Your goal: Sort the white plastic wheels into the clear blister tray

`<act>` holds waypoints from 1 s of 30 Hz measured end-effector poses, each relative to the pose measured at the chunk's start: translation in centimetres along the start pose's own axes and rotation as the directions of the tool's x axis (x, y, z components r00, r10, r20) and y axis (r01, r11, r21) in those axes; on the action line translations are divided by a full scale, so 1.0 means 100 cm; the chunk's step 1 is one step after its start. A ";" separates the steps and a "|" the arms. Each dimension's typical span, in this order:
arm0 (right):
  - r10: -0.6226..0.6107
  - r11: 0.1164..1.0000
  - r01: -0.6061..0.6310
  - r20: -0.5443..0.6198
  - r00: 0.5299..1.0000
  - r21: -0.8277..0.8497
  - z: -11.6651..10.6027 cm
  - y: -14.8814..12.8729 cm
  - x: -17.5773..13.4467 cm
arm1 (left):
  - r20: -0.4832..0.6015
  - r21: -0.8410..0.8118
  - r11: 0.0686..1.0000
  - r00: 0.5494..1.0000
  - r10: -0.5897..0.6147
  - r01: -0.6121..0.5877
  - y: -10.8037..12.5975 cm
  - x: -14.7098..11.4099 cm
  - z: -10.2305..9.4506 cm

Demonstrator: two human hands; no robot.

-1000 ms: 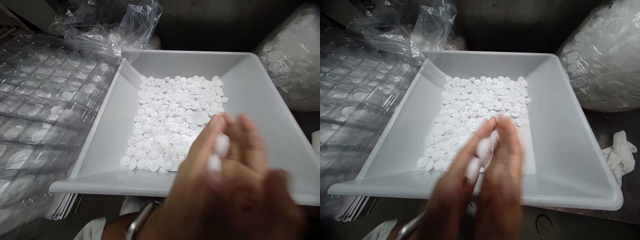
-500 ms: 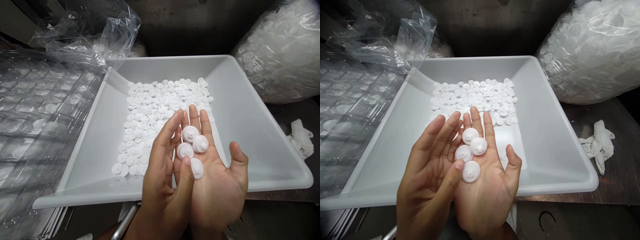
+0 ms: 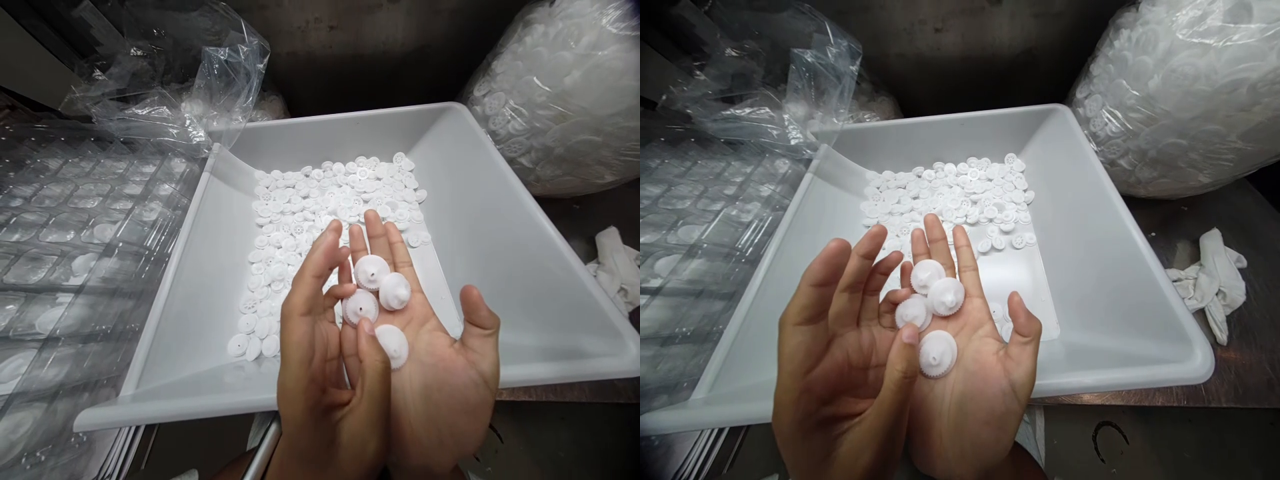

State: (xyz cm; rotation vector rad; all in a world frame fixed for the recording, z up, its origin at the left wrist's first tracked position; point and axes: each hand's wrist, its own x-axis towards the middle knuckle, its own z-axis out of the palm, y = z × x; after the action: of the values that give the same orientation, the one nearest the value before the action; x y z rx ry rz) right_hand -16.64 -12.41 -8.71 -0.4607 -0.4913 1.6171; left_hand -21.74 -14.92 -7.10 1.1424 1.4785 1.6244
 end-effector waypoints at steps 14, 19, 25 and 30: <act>0.043 0.969 -0.059 0.071 0.997 0.239 0.000 0.002 0.001 | -0.063 -0.269 0.957 0.989 -0.134 0.112 0.007 0.002 0.005; 0.035 0.970 -0.050 0.066 0.997 0.237 -0.002 0.002 0.003 | -0.025 -0.282 0.951 0.990 -0.139 0.126 0.007 0.004 0.003; 0.037 0.972 -0.063 0.119 0.992 0.226 -0.006 0.005 -0.002 | -0.031 -0.061 0.998 0.999 -0.026 0.024 -0.002 -0.007 0.010; 0.023 0.986 -0.033 0.061 0.998 0.161 -0.007 0.006 -0.003 | -0.101 -0.018 0.997 0.992 0.079 -0.081 -0.010 -0.013 0.021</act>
State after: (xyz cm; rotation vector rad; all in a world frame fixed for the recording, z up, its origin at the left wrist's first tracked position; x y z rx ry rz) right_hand -16.67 -12.72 -9.60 -0.2994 -0.3949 1.6866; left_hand -19.41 -15.04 -8.37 1.1355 1.4911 1.7714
